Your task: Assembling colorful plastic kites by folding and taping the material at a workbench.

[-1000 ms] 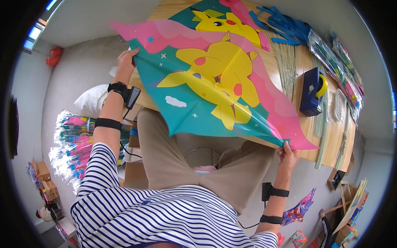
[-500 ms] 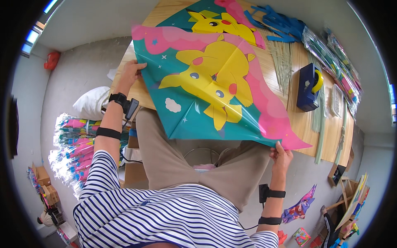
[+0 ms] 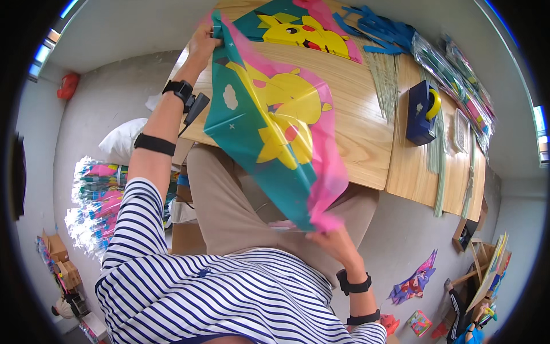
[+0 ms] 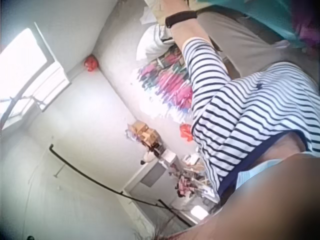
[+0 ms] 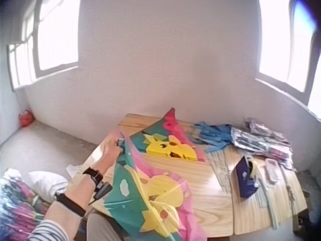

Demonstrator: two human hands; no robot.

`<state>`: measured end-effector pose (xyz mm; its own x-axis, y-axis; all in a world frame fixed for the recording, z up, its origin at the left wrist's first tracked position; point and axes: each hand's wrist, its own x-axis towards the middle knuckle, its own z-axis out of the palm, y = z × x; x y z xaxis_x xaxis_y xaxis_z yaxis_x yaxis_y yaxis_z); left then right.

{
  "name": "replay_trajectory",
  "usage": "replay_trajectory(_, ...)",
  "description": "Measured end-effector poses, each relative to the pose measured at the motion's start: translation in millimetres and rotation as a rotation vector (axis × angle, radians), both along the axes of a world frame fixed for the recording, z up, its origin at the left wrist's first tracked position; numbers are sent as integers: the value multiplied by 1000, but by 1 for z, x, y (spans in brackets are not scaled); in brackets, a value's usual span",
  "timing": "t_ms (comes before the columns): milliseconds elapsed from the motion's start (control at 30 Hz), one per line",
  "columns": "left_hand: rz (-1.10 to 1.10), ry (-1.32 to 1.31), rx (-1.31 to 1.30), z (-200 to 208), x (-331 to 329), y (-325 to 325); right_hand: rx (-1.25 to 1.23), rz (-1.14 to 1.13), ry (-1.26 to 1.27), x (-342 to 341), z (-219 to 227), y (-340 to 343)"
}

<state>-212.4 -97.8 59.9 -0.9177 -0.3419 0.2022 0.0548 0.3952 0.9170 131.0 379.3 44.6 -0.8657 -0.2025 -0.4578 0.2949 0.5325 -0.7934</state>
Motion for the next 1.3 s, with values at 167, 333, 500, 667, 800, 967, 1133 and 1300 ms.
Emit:
replay_trajectory(167, 459, 38, -823, 25, 33, 20, 864, 630, 413, -33, 44, 2)
replay_trajectory(333, -37, 159, -808, -23, 167, 73, 666, 361, 842, -143, 54, -34)
replay_trajectory(500, -167, -184, -826, -58, 231, 121, 702, 530, 874, -192, -27, -69)
replay_trajectory(667, -237, -268, -861, -62, 210, 72, 905, 355, 586, -182, -22, -30)
replay_trajectory(800, -229, -284, -823, -53, 197, 53, 900, 259, 555, -144, -20, -13)
replay_trajectory(967, -411, -162, -841, -39, 242, 121, 922, 248, 857, -128, -28, -21)
replay_trajectory(1133, -537, -152, -922, -45, 287, 132, 937, 365, 689, -89, -36, -42)
replay_trajectory(1300, -589, -297, -909, -31, 303, 114, 785, 422, 593, -39, -7, -56)
